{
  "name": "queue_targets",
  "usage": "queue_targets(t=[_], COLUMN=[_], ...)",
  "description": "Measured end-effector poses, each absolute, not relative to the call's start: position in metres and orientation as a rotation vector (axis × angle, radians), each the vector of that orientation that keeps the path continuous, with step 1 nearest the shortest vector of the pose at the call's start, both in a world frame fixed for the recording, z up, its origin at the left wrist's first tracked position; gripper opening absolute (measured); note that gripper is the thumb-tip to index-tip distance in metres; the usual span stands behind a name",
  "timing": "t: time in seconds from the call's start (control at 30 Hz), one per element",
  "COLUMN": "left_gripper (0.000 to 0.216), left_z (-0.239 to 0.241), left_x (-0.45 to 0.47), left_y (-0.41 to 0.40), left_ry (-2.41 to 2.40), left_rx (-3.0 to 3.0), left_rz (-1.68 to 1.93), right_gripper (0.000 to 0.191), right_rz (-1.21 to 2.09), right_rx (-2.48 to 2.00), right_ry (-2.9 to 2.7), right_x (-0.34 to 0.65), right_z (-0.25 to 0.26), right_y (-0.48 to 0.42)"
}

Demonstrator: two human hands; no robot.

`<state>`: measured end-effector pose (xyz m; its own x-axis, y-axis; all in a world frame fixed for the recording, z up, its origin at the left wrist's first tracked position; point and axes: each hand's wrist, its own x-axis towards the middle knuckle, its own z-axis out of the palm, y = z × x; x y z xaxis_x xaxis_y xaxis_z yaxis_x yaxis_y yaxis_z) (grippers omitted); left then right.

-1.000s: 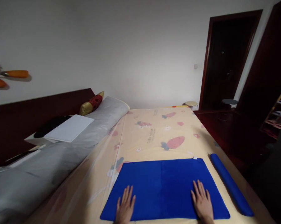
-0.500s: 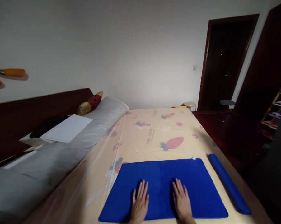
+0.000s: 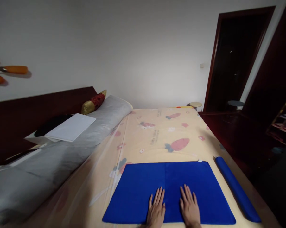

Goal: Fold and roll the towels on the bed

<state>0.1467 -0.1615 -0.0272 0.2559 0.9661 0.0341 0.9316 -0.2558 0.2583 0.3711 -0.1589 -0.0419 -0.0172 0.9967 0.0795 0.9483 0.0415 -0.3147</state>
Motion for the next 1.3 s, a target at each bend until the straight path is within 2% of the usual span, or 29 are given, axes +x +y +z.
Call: queue_targets(t=[0.2,0.37,0.63,0.73,0.9,1.13,1.2,1.3], left_gripper=[0.062,0.058,0.059,0.058,0.056,0.06,0.059,0.054], left_z=[-0.021,-0.014,-0.007,-0.006,0.004,-0.011,-0.018,-0.019], left_x=[0.152,0.129,-0.053,-0.089,-0.037,0.141,0.154,0.11], left_y=[-0.163,-0.159,-0.186,-0.191,-0.167,-0.138,-0.132,-0.124], left_ry=[1.773,1.78,2.53,2.569,2.42,1.724,1.619,1.728], left_rx=[2.284,2.305,1.95,2.05,2.303,2.586,2.599,2.497], left_rz=[0.29,0.229,-0.03,-0.08,0.111,0.33,0.311,0.198], right_gripper=[0.064,0.065,0.066,0.065,0.066,0.053,0.052,0.055], right_rz=[-0.037,-0.113,-0.151,-0.137,-0.049,0.379,0.433,0.382], right_rx=[-2.158,-2.138,-2.16,-2.138,-2.143,-1.638,-1.573,-1.705], right_ry=[-1.857,-1.905,-1.837,-1.838,-1.759,-2.203,-2.259,-2.206], right_x=[0.497,0.516,0.508,0.514,0.488,0.329,0.312,0.353], right_z=[-0.069,-0.08,-0.083,-0.088,-0.077,-0.031,-0.03,-0.041], right_y=[-0.192,-0.199,-0.196,-0.196,-0.184,-0.149,-0.139,-0.128])
